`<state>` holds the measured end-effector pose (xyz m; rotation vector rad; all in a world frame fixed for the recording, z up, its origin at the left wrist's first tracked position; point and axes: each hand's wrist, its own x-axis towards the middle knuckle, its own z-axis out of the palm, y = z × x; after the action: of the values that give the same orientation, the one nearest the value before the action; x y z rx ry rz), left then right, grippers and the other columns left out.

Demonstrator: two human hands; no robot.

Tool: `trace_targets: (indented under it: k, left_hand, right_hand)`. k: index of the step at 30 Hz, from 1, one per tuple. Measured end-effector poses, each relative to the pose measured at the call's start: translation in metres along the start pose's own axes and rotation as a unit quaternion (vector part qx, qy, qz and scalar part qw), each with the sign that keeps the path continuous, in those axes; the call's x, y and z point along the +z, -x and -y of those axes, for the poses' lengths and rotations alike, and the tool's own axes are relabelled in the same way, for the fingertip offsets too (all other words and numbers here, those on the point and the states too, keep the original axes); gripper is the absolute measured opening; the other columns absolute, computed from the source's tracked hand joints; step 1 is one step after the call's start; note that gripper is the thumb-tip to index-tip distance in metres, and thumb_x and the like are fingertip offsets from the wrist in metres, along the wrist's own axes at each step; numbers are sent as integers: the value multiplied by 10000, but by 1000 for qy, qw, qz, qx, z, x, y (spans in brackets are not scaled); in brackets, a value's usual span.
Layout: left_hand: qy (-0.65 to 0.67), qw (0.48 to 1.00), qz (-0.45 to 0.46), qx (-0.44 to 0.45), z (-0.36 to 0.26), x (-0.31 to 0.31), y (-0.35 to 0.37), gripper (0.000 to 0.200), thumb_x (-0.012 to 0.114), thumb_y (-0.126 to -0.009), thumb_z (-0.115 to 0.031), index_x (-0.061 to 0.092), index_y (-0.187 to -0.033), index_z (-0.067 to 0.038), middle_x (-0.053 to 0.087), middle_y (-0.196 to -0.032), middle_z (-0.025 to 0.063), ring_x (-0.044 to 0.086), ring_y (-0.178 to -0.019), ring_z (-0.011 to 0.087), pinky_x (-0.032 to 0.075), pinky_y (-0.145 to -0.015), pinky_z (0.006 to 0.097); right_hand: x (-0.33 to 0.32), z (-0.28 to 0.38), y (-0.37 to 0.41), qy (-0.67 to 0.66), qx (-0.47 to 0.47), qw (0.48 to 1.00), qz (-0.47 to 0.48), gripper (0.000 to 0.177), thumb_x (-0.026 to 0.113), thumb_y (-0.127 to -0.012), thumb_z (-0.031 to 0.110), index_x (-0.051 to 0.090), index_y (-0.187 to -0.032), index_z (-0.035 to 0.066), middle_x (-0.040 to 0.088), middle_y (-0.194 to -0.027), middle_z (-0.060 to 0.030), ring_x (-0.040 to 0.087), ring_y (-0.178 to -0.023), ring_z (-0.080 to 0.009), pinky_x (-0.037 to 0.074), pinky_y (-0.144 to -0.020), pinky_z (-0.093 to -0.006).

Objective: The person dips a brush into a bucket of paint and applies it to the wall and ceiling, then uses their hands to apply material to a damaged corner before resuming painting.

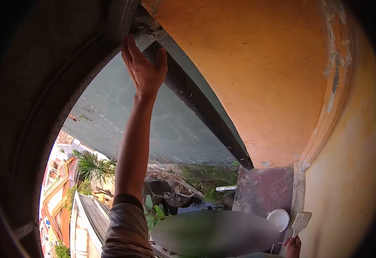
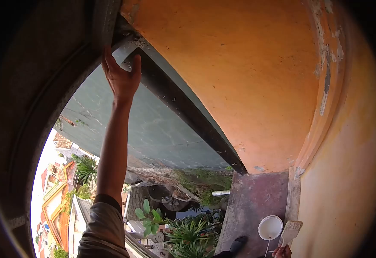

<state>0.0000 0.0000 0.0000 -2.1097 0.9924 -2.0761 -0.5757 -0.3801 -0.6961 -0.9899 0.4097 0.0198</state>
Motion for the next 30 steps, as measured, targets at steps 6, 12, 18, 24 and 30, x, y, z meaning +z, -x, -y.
trace_targets:
  k: [6, 12, 18, 24, 30]
  left_hand:
    - [-153, 979, 119, -57, 69, 22, -135, 897, 777, -776, -459, 411, -1441, 20, 537, -1347, 282, 507, -1294, 429, 449, -1053, 486]
    - [18, 964, 232, -126, 58, 18, -181, 1171, 859, -682, -569, 305, -1490, 73, 534, -1408, 277, 525, -1308, 390, 430, -1083, 449]
    - [88, 981, 150, -83, 83, 39, -179, 1023, 906, -652, -456, 453, -1408, 63, 559, -1375, 256, 538, -1293, 362, 430, -1076, 429]
    - [257, 935, 187, -160, 98, 58, -181, 791, 930, -712, -238, 482, -1226, 163, 635, -1077, 271, 651, -885, 296, 577, -766, 429]
    - [124, 982, 130, -61, 113, 64, -180, 817, 975, -606, -378, 540, -1030, 169, 658, -932, 271, 649, -805, 330, 557, -655, 440]
  right_hand:
    - [83, 70, 10, -23, -47, 997, -58, 189, 646, -972, 162, 523, -1086, 75, 525, -947, -17, 559, -787, -142, 492, -646, -329]
    - [105, 78, 30, -67, -78, 994, -41, 258, 680, -956, 206, 529, -1126, 82, 536, -990, -14, 568, -810, -140, 492, -659, -330]
    - [125, 86, 60, -59, -36, 993, -90, 290, 687, -951, 206, 544, -1169, 78, 546, -1002, -16, 575, -812, -140, 495, -665, -334]
    - [165, 132, 65, -81, -27, 993, -78, 189, 640, -970, 114, 544, -1127, 71, 569, -1030, -34, 578, -856, -170, 492, -717, -358]
    - [173, 163, 73, -107, -6, 992, -64, 257, 641, -974, 139, 550, -1198, 51, 612, -921, -83, 607, -817, -202, 510, -752, -359]
